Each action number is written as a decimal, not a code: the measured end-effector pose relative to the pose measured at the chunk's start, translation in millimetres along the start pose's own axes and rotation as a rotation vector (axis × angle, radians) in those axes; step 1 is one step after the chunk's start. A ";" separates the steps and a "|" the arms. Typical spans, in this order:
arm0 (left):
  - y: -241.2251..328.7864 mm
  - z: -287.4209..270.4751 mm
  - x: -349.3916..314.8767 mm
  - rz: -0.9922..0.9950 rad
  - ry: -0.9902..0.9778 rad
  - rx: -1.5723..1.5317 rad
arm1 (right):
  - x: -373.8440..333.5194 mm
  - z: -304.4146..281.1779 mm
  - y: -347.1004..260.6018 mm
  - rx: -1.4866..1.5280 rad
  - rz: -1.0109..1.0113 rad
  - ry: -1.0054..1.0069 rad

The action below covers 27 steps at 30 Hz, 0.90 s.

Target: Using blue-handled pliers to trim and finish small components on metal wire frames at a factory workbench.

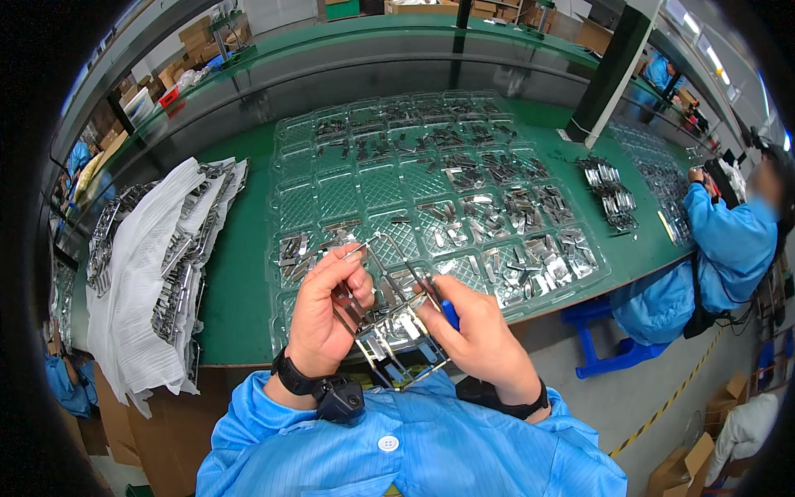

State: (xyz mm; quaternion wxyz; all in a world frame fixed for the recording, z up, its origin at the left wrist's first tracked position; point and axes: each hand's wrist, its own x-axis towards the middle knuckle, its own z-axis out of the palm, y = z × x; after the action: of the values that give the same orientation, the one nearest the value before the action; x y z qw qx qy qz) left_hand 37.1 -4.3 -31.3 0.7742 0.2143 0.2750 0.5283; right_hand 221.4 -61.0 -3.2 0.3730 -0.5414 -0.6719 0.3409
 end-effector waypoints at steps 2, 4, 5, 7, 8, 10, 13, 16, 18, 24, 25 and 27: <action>2.8 19.7 -10.2 0.048 0.053 0.079 | 1.2 4.5 6.1 0.100 0.033 0.072; 1.1 23.6 -14.1 0.096 0.104 0.159 | 1.5 6.6 6.3 0.201 0.064 0.147; -3.4 16.7 -15.2 0.074 0.027 0.255 | 1.0 8.0 2.9 0.245 0.099 0.164; -8.1 12.8 -19.0 0.054 -0.039 0.307 | 1.0 11.2 -3.0 0.307 0.130 0.193; -8.4 12.3 -19.0 0.055 -0.039 0.307 | 0.7 12.2 -2.4 0.307 0.128 0.192; -9.0 10.7 -18.6 0.071 -0.062 0.289 | 0.7 14.4 -0.3 0.272 0.072 0.204; -7.3 10.1 -19.7 0.052 -0.040 0.271 | 1.2 6.9 -4.5 0.221 0.030 0.206; 0.6 8.0 -17.4 -0.076 0.002 0.146 | 6.5 -9.0 13.2 -0.208 -0.086 0.346; 2.3 7.9 -17.4 -0.109 -0.010 0.075 | 6.2 -7.3 19.5 -0.337 -0.202 0.181; 1.6 12.4 -20.6 -0.152 -0.023 0.094 | 8.0 6.2 9.5 -0.307 -0.369 0.016; 2.2 12.8 -22.0 -0.152 -0.021 0.092 | 8.9 6.9 8.9 -0.300 -0.409 0.027; 2.6 13.6 -23.2 -0.162 -0.039 0.098 | 9.5 7.4 8.1 -0.315 -0.419 0.032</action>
State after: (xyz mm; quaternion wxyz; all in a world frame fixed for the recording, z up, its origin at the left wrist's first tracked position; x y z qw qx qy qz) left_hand 37.4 -25.6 -14.7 0.8081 0.2393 0.3018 0.4457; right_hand 217.5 -50.6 -12.5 0.3571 -0.4473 -0.8082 0.1385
